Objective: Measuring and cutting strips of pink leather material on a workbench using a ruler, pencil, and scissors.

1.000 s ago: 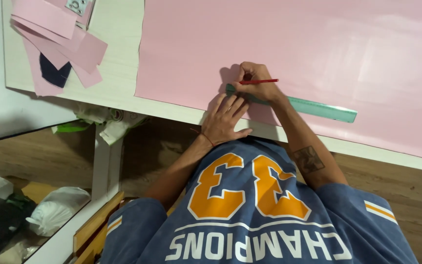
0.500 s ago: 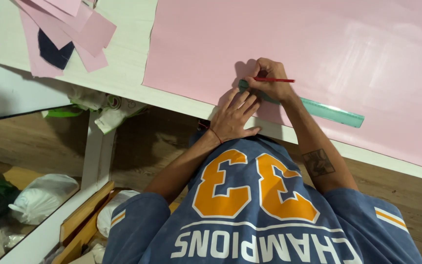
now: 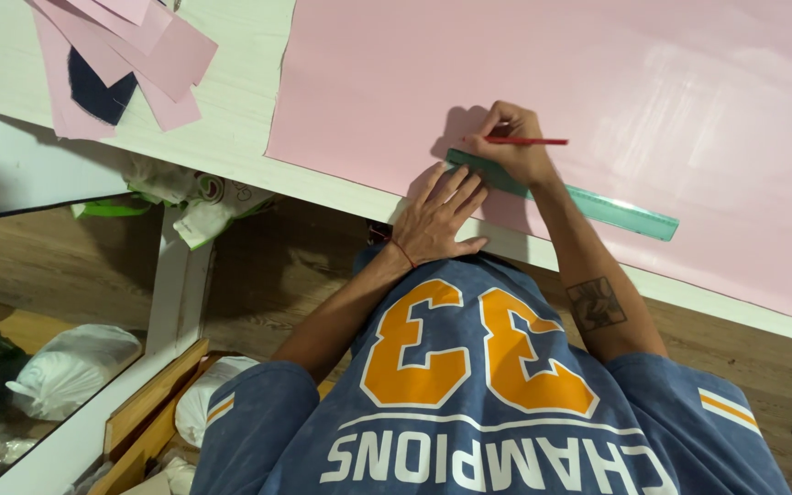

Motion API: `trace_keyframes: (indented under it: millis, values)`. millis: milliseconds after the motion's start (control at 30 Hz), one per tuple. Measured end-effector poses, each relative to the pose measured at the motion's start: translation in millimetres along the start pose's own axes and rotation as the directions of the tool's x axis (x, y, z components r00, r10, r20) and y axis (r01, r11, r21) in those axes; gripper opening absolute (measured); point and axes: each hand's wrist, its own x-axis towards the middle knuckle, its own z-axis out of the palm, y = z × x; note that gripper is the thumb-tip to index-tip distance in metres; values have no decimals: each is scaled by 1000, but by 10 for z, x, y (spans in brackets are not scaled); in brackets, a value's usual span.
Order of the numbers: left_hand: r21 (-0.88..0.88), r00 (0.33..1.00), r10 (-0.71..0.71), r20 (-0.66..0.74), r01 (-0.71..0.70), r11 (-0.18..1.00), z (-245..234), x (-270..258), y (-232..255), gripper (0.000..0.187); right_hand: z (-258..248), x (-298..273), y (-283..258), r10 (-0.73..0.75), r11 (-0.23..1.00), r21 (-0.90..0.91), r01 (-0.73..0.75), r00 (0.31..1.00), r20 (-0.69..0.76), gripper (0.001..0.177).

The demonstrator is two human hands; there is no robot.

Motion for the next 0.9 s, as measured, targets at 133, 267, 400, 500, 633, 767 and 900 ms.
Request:
trace_keyframes:
  millis: [133, 267, 400, 500, 633, 767, 900]
  values:
    - [76, 992, -51, 112, 43, 996, -73, -30, 24, 80, -164, 15, -15, 41, 960, 280, -10, 994, -104, 23]
    - [83, 967, -110, 229, 93, 992, -24, -106, 15, 88, -225, 70, -31, 47, 827, 560, 37, 990, -135, 24]
    - [83, 967, -144, 211, 129, 988, -105, -41, 47, 84, -286, 68, -50, 104, 740, 672, 33, 981, -162, 24]
    - [75, 968, -148, 205, 135, 988, -138, -32, 66, 84, -288, 46, -78, 137, 710, 703, 23, 976, -170, 26]
    - [92, 967, -145, 210, 128, 987, -107, -38, 53, 85, -304, 58, -74, 171, 673, 739, 21, 968, -184, 29]
    - [74, 964, -146, 220, 133, 988, -72, -74, 46, 86, -300, 54, -72, 194, 648, 762, 16, 963, -185, 28]
    - [76, 964, -147, 221, 133, 988, -31, -105, 37, 86, -303, 57, -73, 180, 641, 767, 17, 969, -172, 28]
